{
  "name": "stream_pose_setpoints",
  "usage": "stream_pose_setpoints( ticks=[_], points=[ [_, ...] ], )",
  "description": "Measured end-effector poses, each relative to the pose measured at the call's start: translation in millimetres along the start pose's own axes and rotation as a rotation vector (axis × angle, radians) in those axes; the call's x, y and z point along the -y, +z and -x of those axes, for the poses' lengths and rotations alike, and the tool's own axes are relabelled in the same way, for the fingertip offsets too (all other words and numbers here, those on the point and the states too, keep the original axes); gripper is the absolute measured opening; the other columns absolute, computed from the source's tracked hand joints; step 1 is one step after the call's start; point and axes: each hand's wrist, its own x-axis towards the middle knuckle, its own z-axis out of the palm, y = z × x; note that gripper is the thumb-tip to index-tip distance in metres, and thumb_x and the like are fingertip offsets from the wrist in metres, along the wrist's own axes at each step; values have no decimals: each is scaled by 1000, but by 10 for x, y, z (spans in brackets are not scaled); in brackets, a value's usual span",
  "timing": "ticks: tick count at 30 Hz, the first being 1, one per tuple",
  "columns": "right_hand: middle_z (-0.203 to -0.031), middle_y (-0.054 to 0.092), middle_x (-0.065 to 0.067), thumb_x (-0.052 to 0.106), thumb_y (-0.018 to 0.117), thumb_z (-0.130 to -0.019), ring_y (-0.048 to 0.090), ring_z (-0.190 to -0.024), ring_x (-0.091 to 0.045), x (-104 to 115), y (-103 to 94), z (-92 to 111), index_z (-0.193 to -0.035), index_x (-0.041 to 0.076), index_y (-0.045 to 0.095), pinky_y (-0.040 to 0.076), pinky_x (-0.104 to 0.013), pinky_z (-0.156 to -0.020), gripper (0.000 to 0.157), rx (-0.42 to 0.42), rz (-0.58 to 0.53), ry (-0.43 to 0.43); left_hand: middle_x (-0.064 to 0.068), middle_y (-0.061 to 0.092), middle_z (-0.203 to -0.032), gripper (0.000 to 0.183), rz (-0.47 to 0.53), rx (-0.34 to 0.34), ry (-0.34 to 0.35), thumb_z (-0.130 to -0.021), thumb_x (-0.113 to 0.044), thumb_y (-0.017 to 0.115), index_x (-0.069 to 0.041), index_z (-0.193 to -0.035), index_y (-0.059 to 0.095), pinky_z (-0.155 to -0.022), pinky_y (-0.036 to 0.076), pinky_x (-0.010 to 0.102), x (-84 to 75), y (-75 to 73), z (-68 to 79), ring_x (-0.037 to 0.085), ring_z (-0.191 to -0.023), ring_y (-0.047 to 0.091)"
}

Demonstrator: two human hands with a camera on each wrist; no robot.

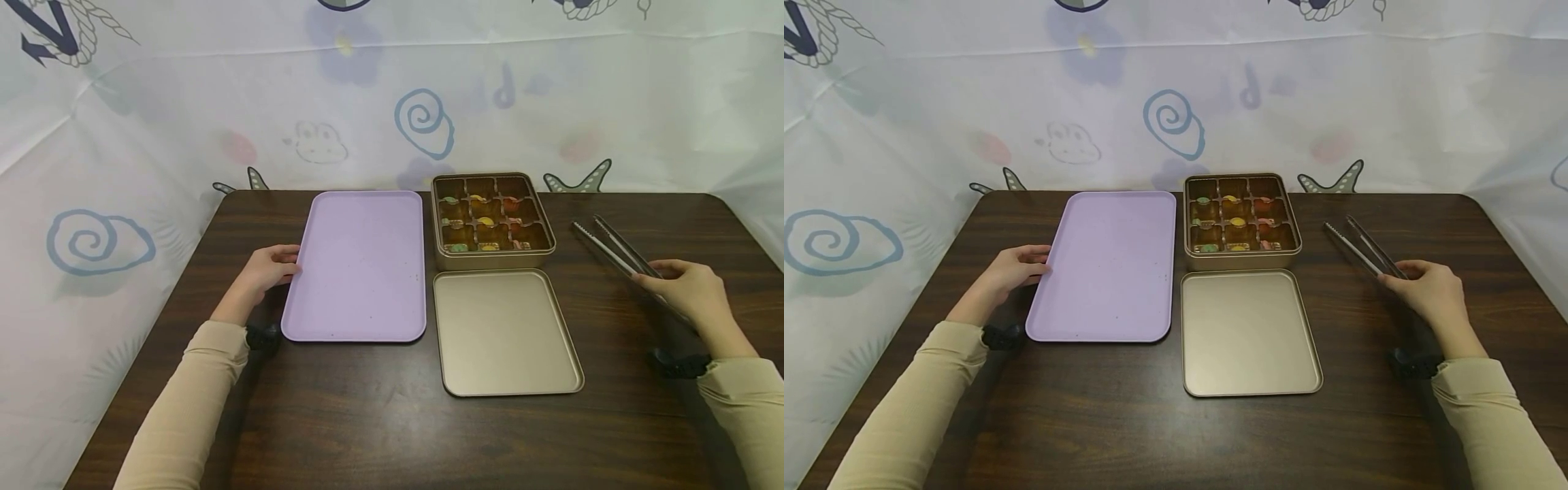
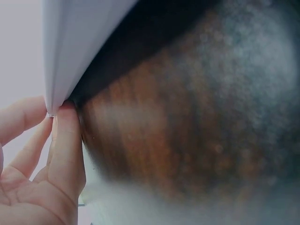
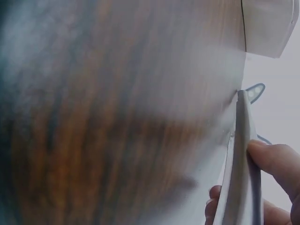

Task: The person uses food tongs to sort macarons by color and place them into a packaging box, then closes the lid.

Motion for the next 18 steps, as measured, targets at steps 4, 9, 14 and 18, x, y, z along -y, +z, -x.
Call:
stream_pose_setpoints(
  ticks=[4, 9, 14, 18],
  points=[
    [-123, 49, -41, 46, 52, -94, 45, -108, -57, -11, -8, -12, -131, -11, 46, 44, -64, -79, 68, 22, 26, -11, 25, 43, -142, 55, 0, 0, 0, -94, -4, 51, -1, -146, 34, -109, 44, 43, -4, -1, 6, 34, -126, 47],
    [-124, 50, -41, 48, 53, -93, 46, -107, -57, -48, 1, -38, -130, -11, 46, 44, -63, -79, 70, 44, 31, -17, 25, 43, -141, 55, 3, 1, 5, -94, -4, 51, -1, -146, 34, -108, 44, 43, 5, -2, -2, 33, -125, 48],
    [-123, 50, -42, 45, 54, -93, 48, -106, -57, -44, -1, -37, -129, -13, 46, 45, -63, -78, 68, 52, 37, -38, 25, 44, -141, 54, 1, 2, 12, -94, -4, 51, -1, -146, 35, -108, 45, 43, 21, -4, -17, 32, -124, 48],
    [-123, 49, -42, 45, 53, -93, 47, -106, -57, -36, -4, -38, -128, -13, 45, 45, -64, -79, 69, 67, 44, -36, 25, 44, -140, 54, -6, 0, 12, -94, -4, 51, 0, -145, 36, -108, 45, 43, 19, -5, -15, 32, -123, 49]
  ],
)
